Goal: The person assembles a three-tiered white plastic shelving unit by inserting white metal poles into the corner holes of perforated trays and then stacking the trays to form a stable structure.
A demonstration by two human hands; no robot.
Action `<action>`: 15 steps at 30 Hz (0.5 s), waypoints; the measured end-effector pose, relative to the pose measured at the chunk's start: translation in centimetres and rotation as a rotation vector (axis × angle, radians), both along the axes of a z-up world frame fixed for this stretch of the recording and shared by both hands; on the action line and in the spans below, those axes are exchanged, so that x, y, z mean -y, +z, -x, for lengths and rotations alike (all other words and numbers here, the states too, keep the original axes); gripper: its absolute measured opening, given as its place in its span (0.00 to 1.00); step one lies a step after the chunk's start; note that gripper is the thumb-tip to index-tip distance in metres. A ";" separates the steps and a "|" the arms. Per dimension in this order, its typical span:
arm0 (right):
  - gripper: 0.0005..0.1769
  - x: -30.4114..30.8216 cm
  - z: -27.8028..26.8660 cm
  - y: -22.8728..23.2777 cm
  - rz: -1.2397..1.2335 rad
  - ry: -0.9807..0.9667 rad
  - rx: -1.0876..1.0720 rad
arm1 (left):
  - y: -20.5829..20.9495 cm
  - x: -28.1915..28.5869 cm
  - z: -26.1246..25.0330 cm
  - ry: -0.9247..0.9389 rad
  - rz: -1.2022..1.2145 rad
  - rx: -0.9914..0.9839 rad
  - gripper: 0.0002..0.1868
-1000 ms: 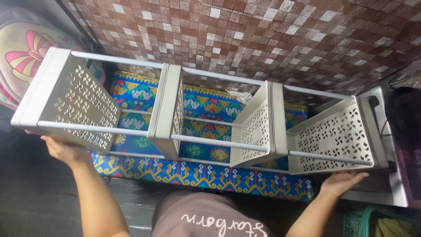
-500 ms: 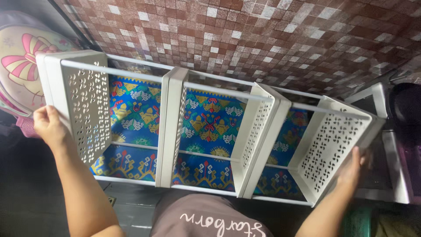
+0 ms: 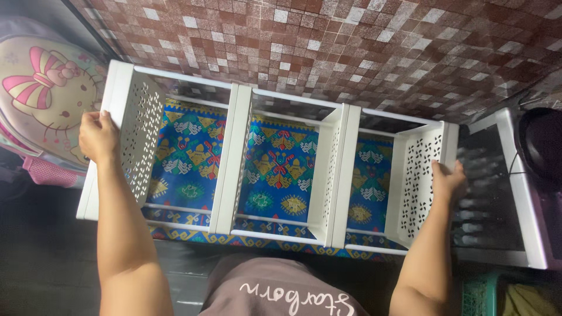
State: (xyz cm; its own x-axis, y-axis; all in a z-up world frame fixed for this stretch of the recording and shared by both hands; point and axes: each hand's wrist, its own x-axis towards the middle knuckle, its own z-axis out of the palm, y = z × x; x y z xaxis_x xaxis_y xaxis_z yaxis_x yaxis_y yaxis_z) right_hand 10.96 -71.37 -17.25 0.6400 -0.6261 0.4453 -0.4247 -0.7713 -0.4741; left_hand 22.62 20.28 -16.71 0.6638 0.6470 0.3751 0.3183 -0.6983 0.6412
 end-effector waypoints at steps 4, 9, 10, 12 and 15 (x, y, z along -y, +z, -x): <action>0.40 -1.4 -0.9 -1.2 -0.097 -0.035 -0.151 | -1.3 0.8 -0.2 0.031 -0.034 -0.122 0.18; 0.41 -1.6 -1.9 -1.6 -0.111 -0.048 -0.220 | -2.5 0.2 -0.3 0.034 0.008 -0.168 0.18; 0.42 -1.5 -2.3 -1.7 -0.080 -0.036 -0.227 | -2.9 0.0 -0.6 0.039 0.006 -0.179 0.19; 0.43 -1.2 -2.6 -1.8 -0.021 -0.020 -0.251 | -3.7 -0.5 -1.3 0.040 0.000 -0.214 0.19; 0.48 -1.3 -3.8 -1.7 -0.130 -0.030 -0.338 | -4.7 -1.9 -2.4 -0.032 -0.025 -0.222 0.19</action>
State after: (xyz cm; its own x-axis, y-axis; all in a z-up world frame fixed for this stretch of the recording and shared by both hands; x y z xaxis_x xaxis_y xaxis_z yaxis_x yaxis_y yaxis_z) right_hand 14.73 -70.08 -18.92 0.7181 -0.6842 0.1275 -0.5954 -0.6987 -0.3966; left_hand 24.98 22.18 -21.41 0.7521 0.6165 0.2329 0.4270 -0.7251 0.5403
